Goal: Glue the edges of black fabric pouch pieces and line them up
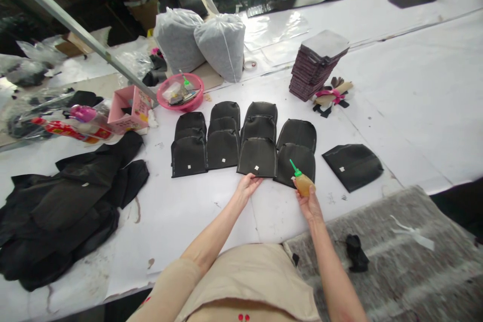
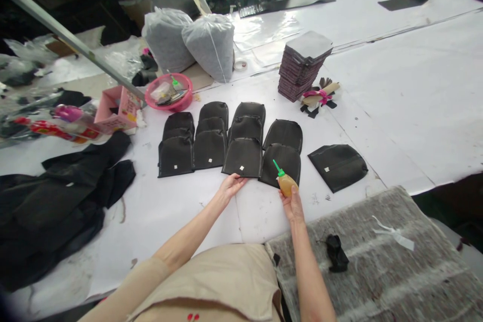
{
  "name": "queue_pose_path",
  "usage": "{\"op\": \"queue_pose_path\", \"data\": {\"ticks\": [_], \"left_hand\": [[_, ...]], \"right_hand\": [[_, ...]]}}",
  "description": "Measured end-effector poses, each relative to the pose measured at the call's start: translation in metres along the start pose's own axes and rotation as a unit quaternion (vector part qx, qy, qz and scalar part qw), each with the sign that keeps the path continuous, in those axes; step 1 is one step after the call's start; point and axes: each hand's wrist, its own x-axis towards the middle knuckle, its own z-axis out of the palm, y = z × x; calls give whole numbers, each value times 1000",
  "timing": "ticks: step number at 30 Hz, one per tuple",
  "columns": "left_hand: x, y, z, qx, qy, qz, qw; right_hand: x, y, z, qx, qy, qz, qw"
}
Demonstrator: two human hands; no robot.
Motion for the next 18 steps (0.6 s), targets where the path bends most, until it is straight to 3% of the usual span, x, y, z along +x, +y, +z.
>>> {"op": "queue_pose_path", "data": {"ticks": [5, 15, 18], "left_hand": [[0, 8, 11, -9, -30, 44, 999], [-8, 46, 61, -32, -124, 118, 985], [1, 46, 61, -41, -106, 112, 987]], "right_hand": [[1, 6, -3, 7, -1, -3, 1000], [1, 10, -6, 6, 8, -12, 1000], [0, 10, -6, 9, 6, -9, 1000]]}}
